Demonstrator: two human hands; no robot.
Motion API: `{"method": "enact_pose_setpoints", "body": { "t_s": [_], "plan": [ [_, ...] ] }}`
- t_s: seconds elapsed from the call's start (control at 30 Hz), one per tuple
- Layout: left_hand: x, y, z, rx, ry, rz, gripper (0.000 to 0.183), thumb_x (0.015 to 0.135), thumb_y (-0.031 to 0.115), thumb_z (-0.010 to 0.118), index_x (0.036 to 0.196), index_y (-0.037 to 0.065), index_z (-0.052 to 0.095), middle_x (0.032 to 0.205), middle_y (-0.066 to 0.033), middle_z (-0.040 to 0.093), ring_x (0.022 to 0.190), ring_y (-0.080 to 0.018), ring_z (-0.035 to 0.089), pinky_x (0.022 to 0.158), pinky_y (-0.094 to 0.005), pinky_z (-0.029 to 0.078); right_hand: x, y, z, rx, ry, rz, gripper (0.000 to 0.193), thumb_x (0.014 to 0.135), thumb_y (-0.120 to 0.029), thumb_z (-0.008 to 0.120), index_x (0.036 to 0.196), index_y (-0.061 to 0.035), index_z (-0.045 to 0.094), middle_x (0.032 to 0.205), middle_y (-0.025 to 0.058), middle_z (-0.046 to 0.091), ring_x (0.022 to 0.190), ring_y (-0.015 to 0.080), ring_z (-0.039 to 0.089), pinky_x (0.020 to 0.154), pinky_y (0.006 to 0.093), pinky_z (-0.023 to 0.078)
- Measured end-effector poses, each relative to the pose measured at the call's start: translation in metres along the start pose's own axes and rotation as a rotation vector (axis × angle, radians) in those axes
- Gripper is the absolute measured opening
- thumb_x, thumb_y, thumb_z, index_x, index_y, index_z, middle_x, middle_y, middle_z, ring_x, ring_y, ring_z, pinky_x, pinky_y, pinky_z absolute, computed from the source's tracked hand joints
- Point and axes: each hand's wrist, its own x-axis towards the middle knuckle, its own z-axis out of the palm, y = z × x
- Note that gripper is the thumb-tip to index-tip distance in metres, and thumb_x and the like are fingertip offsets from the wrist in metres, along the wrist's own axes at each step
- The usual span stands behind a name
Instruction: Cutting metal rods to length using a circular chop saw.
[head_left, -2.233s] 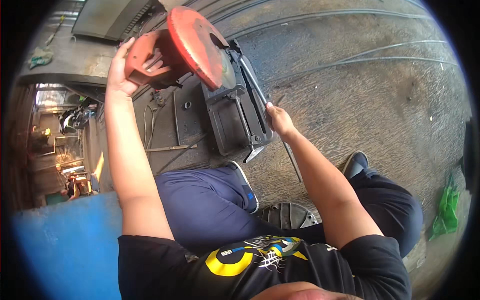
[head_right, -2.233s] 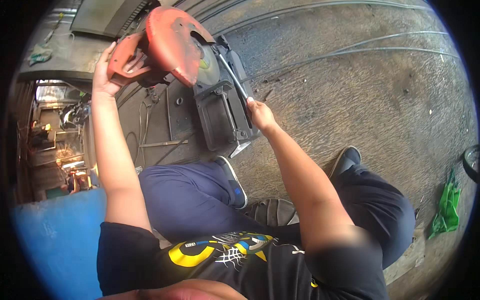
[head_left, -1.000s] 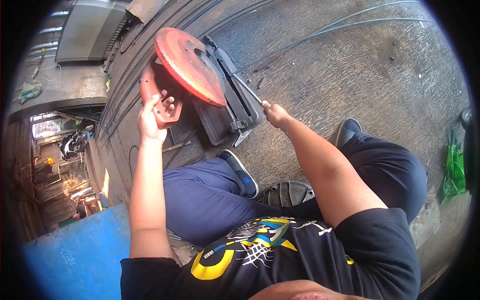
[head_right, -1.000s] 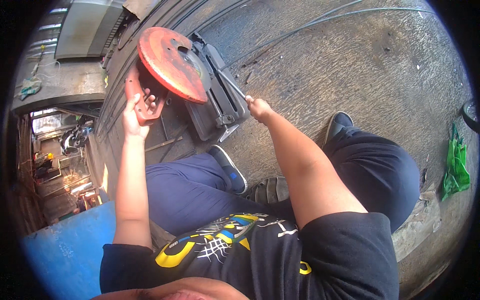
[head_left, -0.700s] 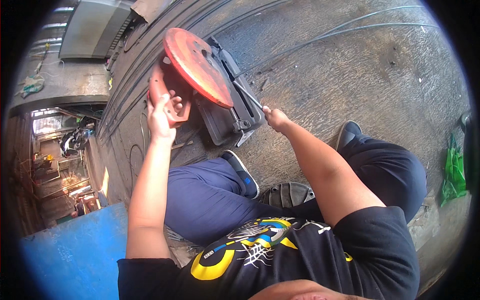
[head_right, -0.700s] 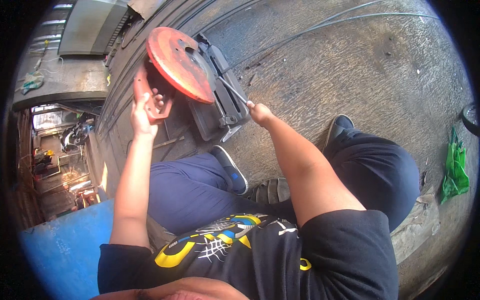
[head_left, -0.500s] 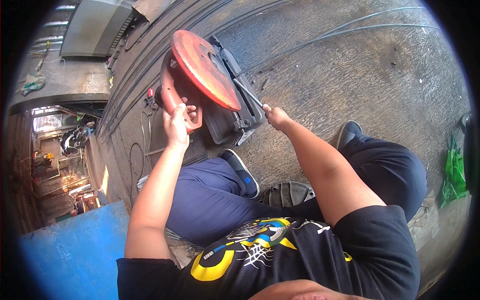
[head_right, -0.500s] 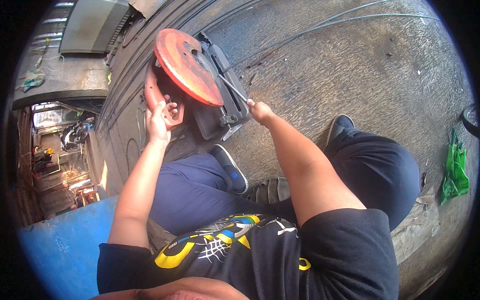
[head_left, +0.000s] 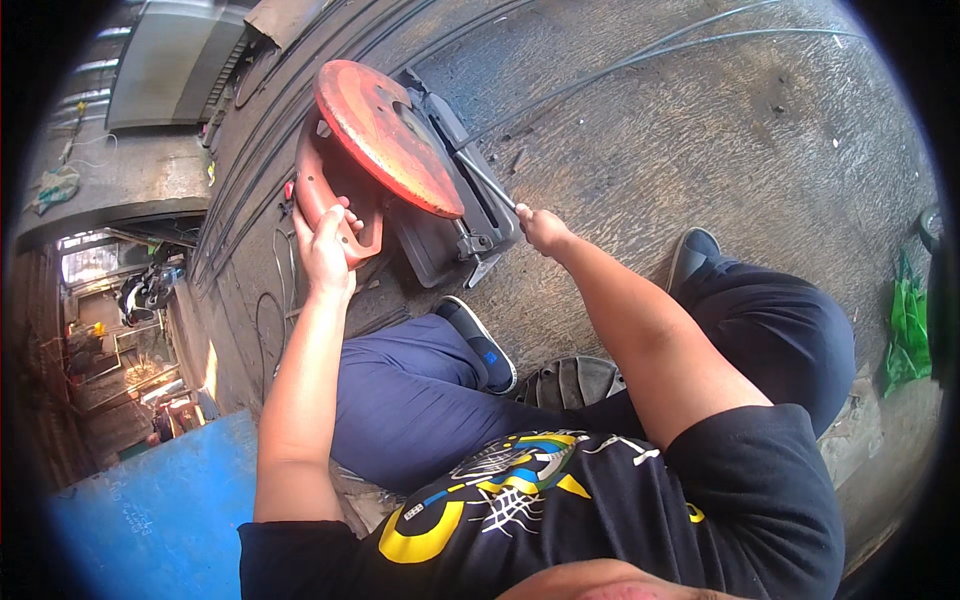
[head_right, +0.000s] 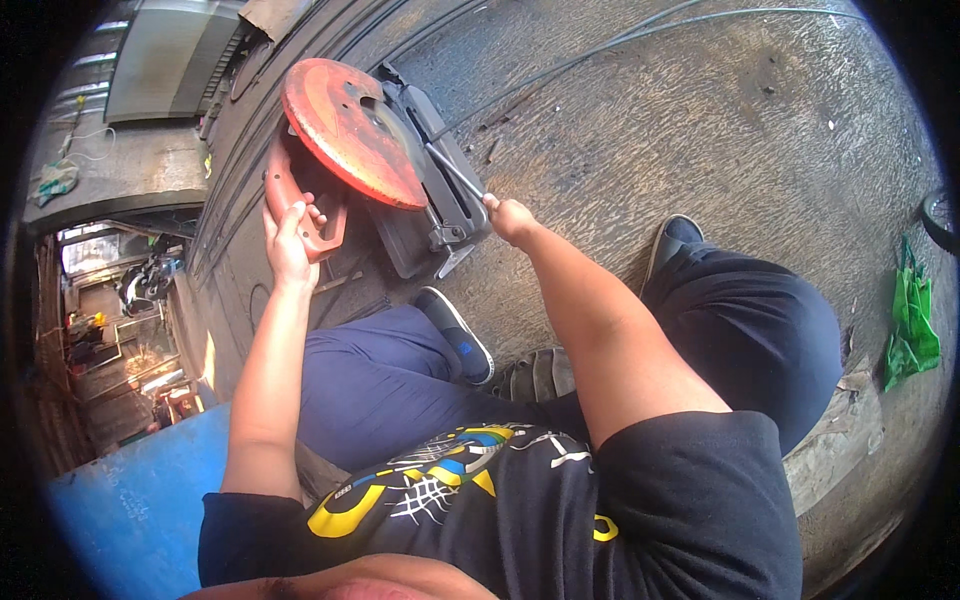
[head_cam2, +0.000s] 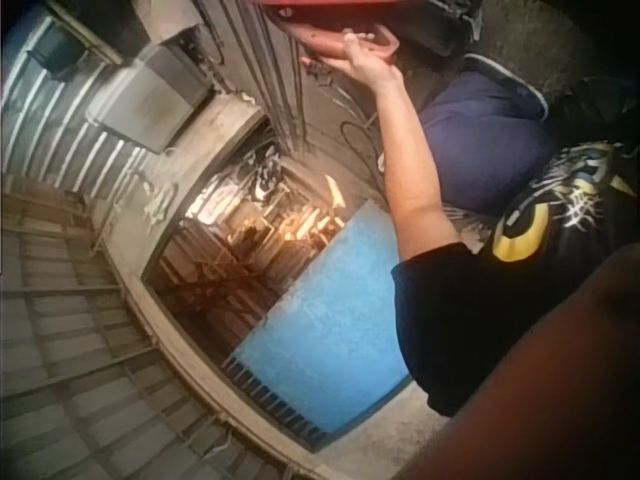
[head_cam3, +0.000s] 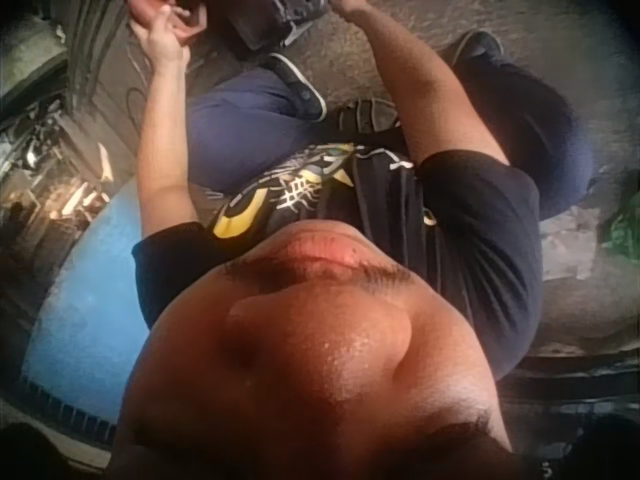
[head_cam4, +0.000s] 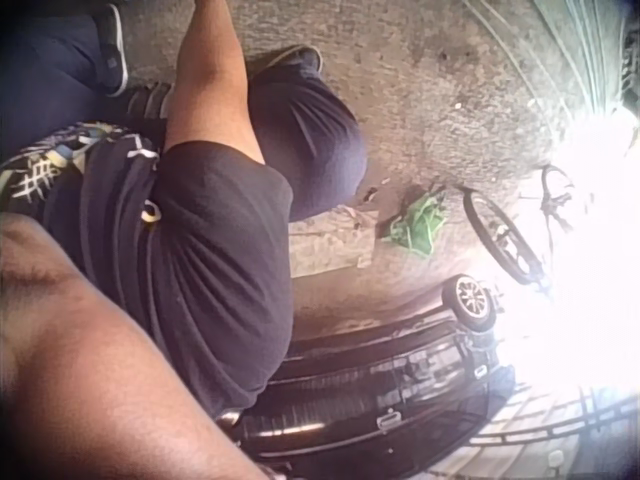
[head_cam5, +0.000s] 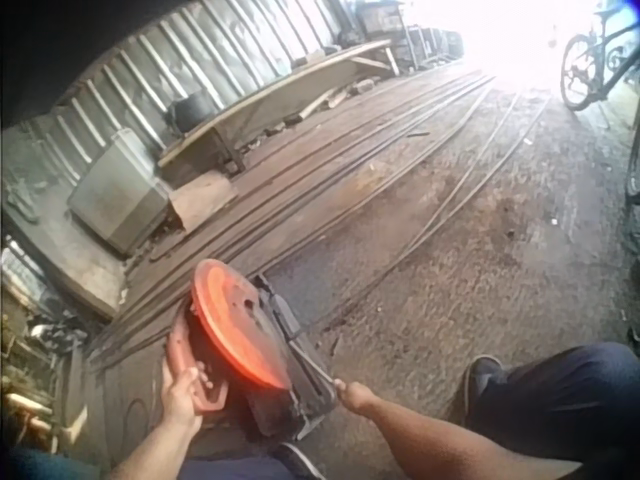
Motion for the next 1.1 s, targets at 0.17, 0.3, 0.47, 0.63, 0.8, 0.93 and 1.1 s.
{"method": "enact_pose_setpoints", "body": {
  "t_s": [0.17,0.3,0.47,0.63,0.8,0.93,1.1],
  "plan": [
    [-0.002,0.002,-0.001,-0.064,-0.024,-0.049,0.064,0.087,0.005,0.053,0.143,0.011,0.023,0.109,-0.0121,0.054,0.083,-0.0177,0.059,0.073,-0.0346,0.053,-0.009,-0.017,0.000,-0.094,-0.070,0.022,0.065,0.096,-0.055,0.037,0.091,0.0036,0.064,0.085,0.0224,0.064,0.079,0.0346,0.064,0.073,0.0452,0.048],
    [-0.007,0.007,0.005,-0.085,-0.026,-0.068,0.056,0.088,0.009,0.052,0.140,0.012,0.030,0.111,-0.0114,0.053,0.087,-0.0184,0.058,0.073,-0.0354,0.054,-0.009,-0.014,0.003,0.027,-0.112,0.048,0.056,0.098,-0.054,0.038,0.069,-0.0074,0.050,0.056,0.0015,0.042,0.047,0.0154,0.039,0.045,0.0364,0.033],
    [-0.011,0.012,0.008,-0.076,-0.001,-0.100,0.056,0.088,0.009,0.052,0.140,0.012,0.030,0.113,-0.0110,0.052,0.087,-0.0180,0.058,0.071,-0.0351,0.053,-0.011,-0.018,0.007,-0.105,-0.122,0.047,0.065,0.098,-0.053,0.035,0.093,0.0048,0.064,0.086,0.0255,0.065,0.082,0.0403,0.063,0.074,0.0460,0.048],
    [-0.012,0.014,0.012,-0.051,-0.009,-0.111,0.054,0.088,0.010,0.050,0.139,0.012,0.032,0.113,-0.0102,0.052,0.086,-0.0176,0.057,0.068,-0.0339,0.052,-0.001,-0.009,0.017,-0.134,-0.059,-0.126,0.063,0.099,-0.052,0.033,0.076,0.0012,0.057,0.065,0.0166,0.055,0.062,0.0309,0.057,0.063,0.0452,0.045],
    [-0.009,0.011,0.010,-0.062,-0.027,-0.107,0.053,0.088,0.010,0.050,0.138,0.011,0.034,0.112,-0.0099,0.052,0.081,-0.0170,0.057,0.058,-0.0292,0.051,0.001,-0.007,0.020,-0.190,0.019,-0.261,0.064,0.100,-0.049,0.029,0.085,0.0050,0.061,0.079,0.0271,0.062,0.082,0.0446,0.060,0.076,0.0499,0.045],
    [-0.008,0.011,0.007,-0.070,-0.047,-0.098,0.052,0.088,0.009,0.050,0.138,0.010,0.034,0.110,-0.0102,0.052,0.079,-0.0170,0.056,0.054,-0.0271,0.050,-0.001,-0.008,0.017,-0.201,-0.055,-0.240,0.064,0.101,-0.047,0.028,0.089,0.0052,0.062,0.087,0.0301,0.062,0.092,0.0483,0.058,0.081,0.0508,0.044],
    [-0.007,0.011,0.010,-0.098,-0.068,-0.099,0.052,0.087,0.007,0.050,0.136,0.009,0.033,0.110,-0.0107,0.051,0.074,-0.0172,0.057,0.052,-0.0270,0.049,0.000,-0.005,0.017,-0.191,-0.018,-0.252,0.063,0.101,-0.047,0.027,0.091,0.0044,0.062,0.088,0.0291,0.063,0.093,0.0476,0.058,0.083,0.0504,0.045]
  ]
}}
